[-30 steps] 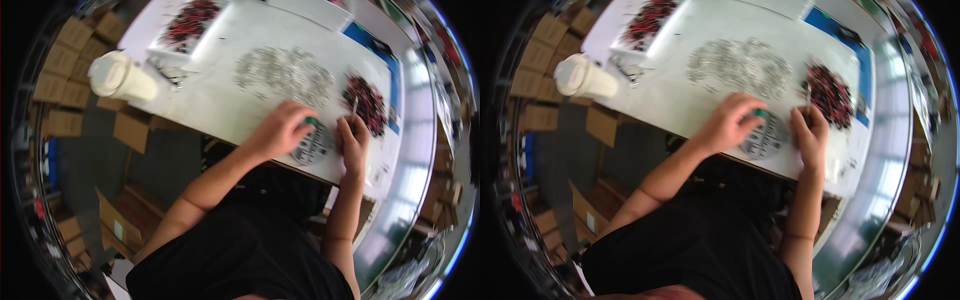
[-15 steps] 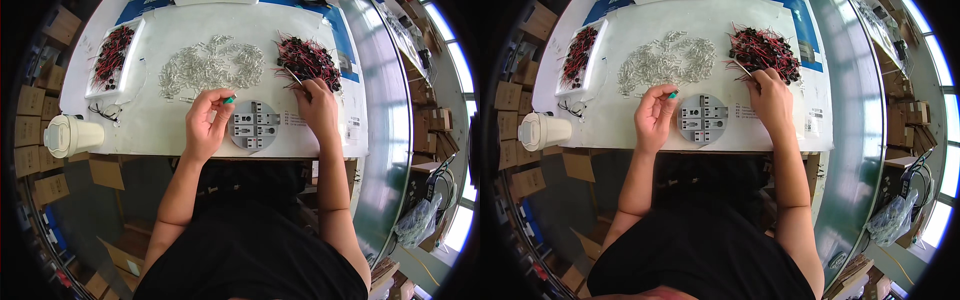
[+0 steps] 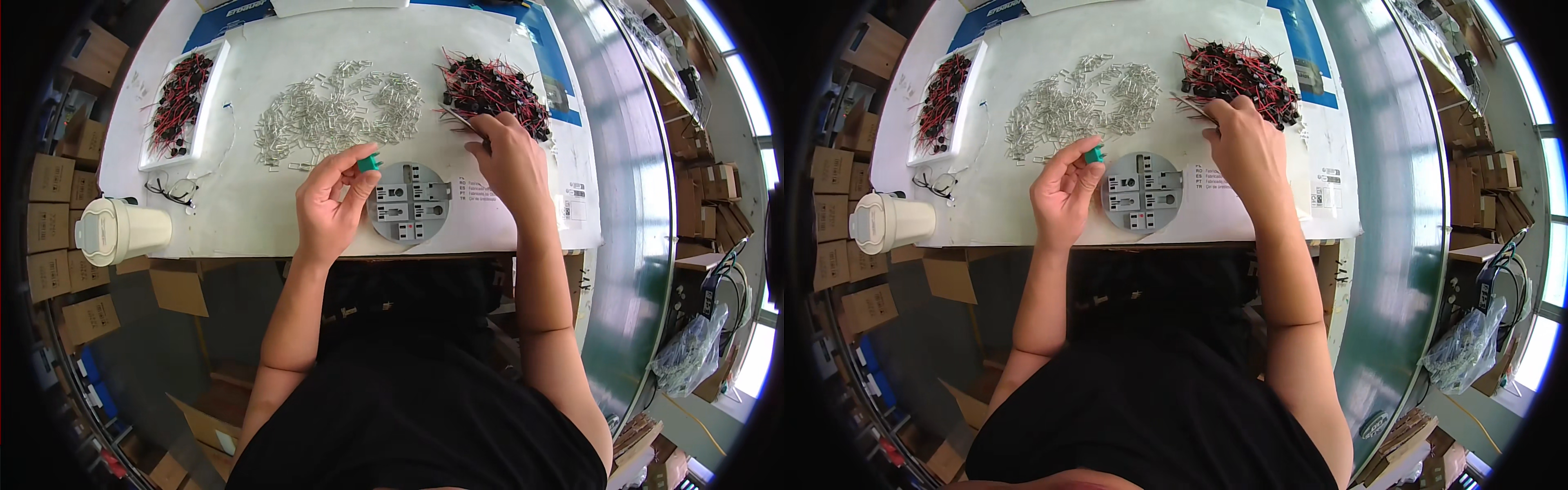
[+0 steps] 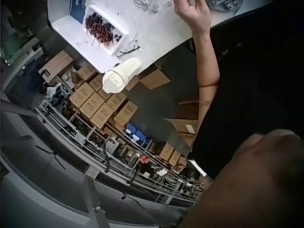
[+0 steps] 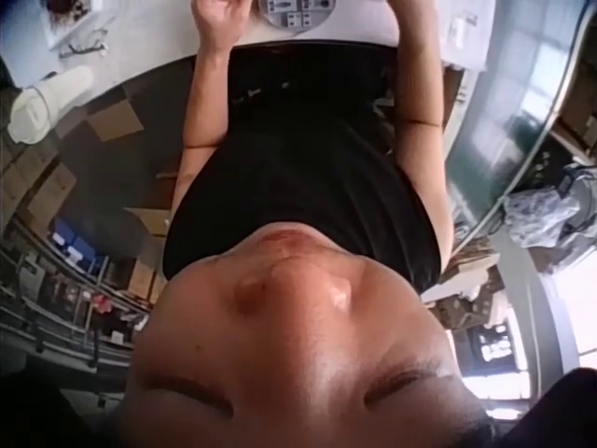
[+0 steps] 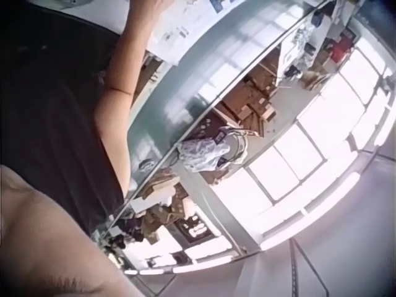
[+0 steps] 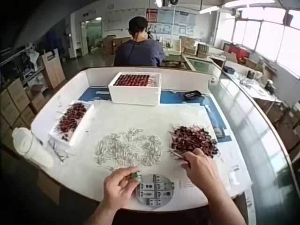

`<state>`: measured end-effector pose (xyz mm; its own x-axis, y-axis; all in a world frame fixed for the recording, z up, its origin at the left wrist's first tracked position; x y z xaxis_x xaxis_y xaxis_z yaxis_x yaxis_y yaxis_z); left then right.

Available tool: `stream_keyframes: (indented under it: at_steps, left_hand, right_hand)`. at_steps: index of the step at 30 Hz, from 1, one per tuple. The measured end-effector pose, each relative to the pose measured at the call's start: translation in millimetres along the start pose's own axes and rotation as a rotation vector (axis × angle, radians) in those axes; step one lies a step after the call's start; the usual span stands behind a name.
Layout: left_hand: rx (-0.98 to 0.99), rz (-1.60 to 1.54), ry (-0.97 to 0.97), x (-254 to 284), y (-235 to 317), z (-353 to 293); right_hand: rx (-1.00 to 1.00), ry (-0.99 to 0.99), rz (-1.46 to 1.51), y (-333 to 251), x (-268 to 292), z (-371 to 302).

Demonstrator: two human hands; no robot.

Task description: Inserting wires into a circular base and securing them with a tool as part of electronic assembly.

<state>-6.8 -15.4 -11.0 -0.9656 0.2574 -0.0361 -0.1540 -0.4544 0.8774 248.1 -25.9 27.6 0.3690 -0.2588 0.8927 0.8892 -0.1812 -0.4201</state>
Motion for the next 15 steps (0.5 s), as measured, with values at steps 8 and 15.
stream_keyframes:
  at_steps: [8,15]
  left_hand:
    - [-0.091,0.195,-0.069,-7,15,6]
    - [-0.036,0.463,-0.31,-43,30,34]
  right_hand:
    - [-0.021,0.106,0.185,18,-9,-8]
    - [0.004,0.127,0.22,18,-12,-9]
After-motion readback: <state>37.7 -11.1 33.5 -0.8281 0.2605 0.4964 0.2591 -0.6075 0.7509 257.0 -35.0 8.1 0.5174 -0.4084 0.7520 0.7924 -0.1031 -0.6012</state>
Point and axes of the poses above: each hand's wrist, its own z-axis towards the middle knuckle, its own x-axis out of the back of the hand, y = z × x, the point moved 9 cm from there along z, towards the middle knuckle, and after that the axes turned 8 degrees about -x, right-handed, at the moved point
